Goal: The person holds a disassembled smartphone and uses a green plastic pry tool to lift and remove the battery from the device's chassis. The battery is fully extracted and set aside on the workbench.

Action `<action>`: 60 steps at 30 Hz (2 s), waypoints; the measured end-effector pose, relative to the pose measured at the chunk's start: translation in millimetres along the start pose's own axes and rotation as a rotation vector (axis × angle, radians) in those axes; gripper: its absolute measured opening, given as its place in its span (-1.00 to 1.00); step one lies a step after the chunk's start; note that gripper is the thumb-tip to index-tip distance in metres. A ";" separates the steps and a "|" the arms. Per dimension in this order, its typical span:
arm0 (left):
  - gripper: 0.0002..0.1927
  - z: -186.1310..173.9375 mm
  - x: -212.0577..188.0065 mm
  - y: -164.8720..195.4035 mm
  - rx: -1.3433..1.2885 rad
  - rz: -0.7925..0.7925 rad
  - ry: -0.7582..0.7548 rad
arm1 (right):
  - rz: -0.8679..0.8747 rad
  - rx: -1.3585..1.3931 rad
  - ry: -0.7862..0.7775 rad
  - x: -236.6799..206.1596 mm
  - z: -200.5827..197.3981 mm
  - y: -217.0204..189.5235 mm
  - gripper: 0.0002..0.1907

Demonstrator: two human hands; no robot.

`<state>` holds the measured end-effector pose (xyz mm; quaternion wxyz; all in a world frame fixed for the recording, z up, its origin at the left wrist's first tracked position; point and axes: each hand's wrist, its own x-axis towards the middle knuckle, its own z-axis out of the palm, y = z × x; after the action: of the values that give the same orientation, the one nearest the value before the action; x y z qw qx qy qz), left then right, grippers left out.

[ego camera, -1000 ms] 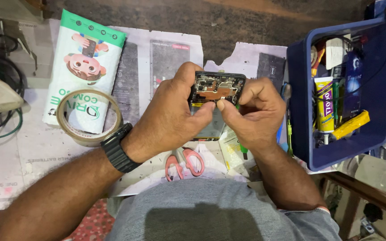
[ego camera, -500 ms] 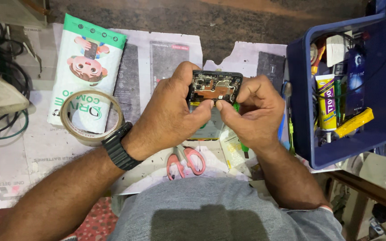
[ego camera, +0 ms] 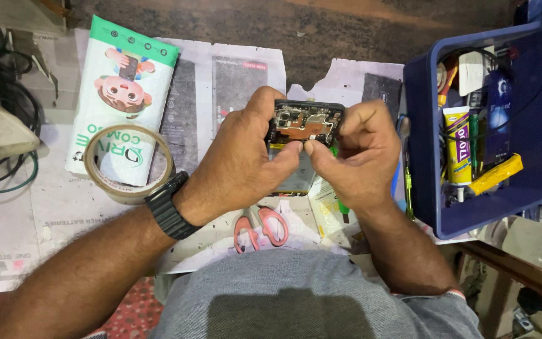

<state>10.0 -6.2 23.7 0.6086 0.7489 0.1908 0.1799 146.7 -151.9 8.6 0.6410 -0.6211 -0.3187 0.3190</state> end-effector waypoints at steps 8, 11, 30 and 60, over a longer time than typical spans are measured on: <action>-0.67 1.9 -0.7 -1.6 -0.001 -0.025 0.019 | -0.006 -0.284 0.020 1.4 -6.1 4.5 -0.44; -0.70 2.9 -3.3 -2.7 -0.015 -0.078 0.012 | 0.063 -0.083 -0.030 2.4 -4.8 3.1 -0.42; -0.73 6.1 -5.5 2.5 -0.011 -0.082 0.062 | 0.123 0.106 -0.111 3.7 -1.8 -3.2 -0.44; -0.72 6.2 -7.7 2.8 -0.028 -0.060 0.061 | 0.079 0.126 -0.108 0.0 -4.1 -0.1 -0.50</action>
<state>6.7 -15.9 25.0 0.6181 0.7284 0.2291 0.1868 150.0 -154.3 8.6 0.6477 -0.5735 -0.3074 0.3964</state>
